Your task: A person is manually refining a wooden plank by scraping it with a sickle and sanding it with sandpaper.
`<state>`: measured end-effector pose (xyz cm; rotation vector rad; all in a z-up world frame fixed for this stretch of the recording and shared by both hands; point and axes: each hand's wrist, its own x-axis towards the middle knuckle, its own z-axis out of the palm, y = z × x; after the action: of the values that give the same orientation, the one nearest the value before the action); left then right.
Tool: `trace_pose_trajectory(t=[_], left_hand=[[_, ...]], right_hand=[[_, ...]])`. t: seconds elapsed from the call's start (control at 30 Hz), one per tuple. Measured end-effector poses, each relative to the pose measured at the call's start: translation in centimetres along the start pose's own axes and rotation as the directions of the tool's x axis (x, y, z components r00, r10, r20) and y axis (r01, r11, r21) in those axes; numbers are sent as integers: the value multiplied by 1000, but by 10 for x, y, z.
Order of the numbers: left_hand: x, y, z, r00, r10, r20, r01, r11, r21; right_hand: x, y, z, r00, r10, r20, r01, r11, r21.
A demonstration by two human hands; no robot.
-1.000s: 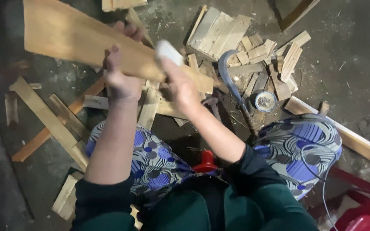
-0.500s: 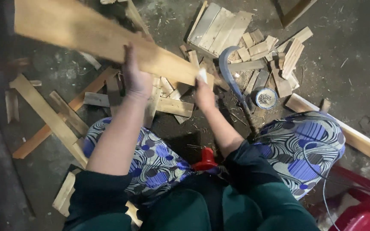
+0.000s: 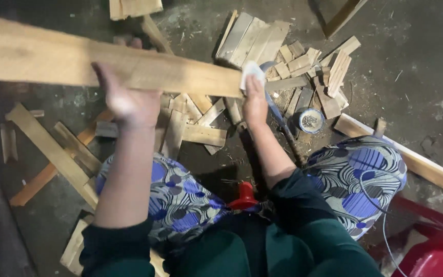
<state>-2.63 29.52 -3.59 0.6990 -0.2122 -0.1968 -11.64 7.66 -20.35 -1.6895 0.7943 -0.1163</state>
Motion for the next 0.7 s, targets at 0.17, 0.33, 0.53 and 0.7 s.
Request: trace_pose_trajectory(t=[0.17, 0.33, 0.53, 0.7], left_hand=[[-10, -2, 9, 984, -77, -161, 67, 995, -69], [-15, -11, 11, 999, -19, 34, 19, 1000, 2], [-11, 36, -6, 992, 26, 127, -20, 998, -53], [-6, 34, -15, 995, 15, 103, -9, 999, -53]], right_hand=[[-40, -70, 17, 978, -177, 109, 60, 742, 668], [-68, -52, 42, 644, -731, 227, 758, 568, -321], [-2, -11, -16, 995, -79, -54, 77, 997, -24], [-36, -57, -7, 999, -2, 33, -16, 843, 537]])
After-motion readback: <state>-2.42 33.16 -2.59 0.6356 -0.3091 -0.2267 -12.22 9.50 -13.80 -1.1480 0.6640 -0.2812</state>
